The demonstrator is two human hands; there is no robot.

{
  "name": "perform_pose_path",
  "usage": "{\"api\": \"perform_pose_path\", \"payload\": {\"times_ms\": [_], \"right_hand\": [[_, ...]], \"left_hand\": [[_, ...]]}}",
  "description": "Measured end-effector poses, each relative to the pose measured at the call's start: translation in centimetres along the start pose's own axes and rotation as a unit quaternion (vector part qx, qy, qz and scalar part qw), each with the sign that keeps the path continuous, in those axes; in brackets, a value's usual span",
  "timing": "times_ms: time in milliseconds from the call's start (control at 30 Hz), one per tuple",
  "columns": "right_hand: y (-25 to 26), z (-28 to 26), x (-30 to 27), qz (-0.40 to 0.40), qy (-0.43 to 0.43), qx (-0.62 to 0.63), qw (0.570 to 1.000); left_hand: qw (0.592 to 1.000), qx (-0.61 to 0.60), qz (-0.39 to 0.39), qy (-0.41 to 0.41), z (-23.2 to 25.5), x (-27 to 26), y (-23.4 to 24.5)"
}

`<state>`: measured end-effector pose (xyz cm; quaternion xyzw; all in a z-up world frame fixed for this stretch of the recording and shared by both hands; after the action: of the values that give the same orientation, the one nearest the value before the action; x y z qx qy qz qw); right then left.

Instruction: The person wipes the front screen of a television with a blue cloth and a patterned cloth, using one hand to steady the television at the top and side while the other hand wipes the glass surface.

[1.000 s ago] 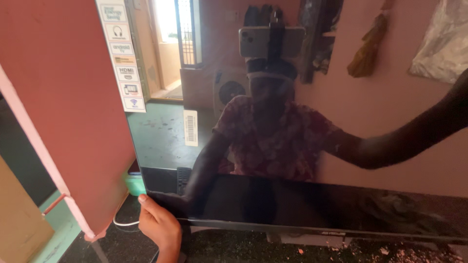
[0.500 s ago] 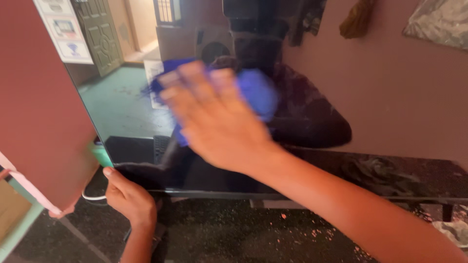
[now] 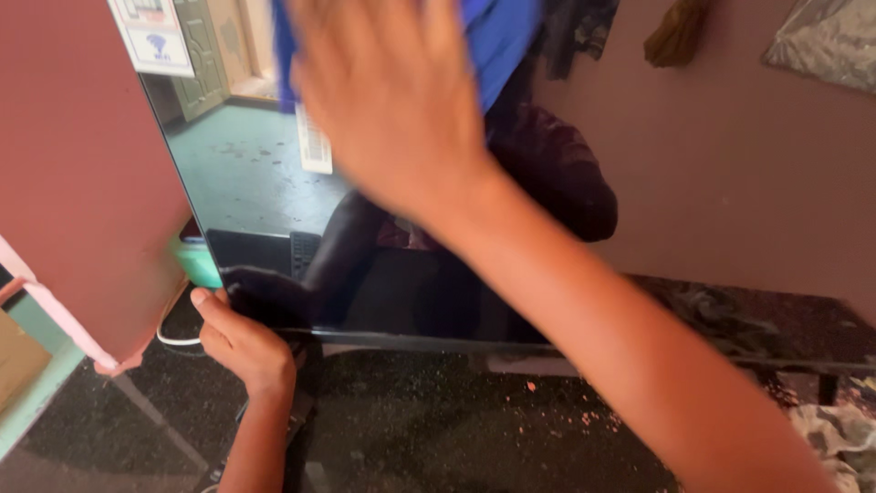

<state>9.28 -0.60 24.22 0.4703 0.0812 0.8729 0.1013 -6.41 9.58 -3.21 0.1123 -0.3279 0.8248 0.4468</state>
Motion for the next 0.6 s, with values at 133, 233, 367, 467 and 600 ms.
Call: {"api": "perform_pose_path", "payload": {"times_ms": [133,233,367,467,600], "right_hand": [[-2.6,-7.4,-5.9,-0.085,0.137,-0.026,0.987],[-3.7,-10.8,-11.7,-0.167,0.247,0.005,0.954],[-3.8,-10.2,-12.9,-0.157,0.25,0.042,0.955],[-2.9,-7.0,-8.5,-0.117,0.191,0.025,0.974],[-1.7,-3.6,-2.1,-0.058,0.097,0.02,0.993]], "left_hand": [[0.998,-0.013,-0.009,0.053,-1.2,0.1,-0.1],[0.999,0.012,0.016,0.03,-1.9,0.5,-0.1],[0.999,-0.003,0.011,0.043,-0.9,0.2,-0.3],[0.999,-0.008,0.0,0.035,1.0,0.2,-0.6],[0.998,-0.017,-0.021,0.05,1.4,-0.1,-0.6]]}}
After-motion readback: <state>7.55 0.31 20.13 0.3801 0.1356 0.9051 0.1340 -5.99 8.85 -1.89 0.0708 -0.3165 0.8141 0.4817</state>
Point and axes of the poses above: each hand's wrist, its own x-axis towards the middle knuckle, its own y-axis out of the back of the hand, z = x × y, the point moved 5 cm from there along x, towards the middle knuckle, and after that the axes turned 1 degree about -y, right-handed, at the moved point
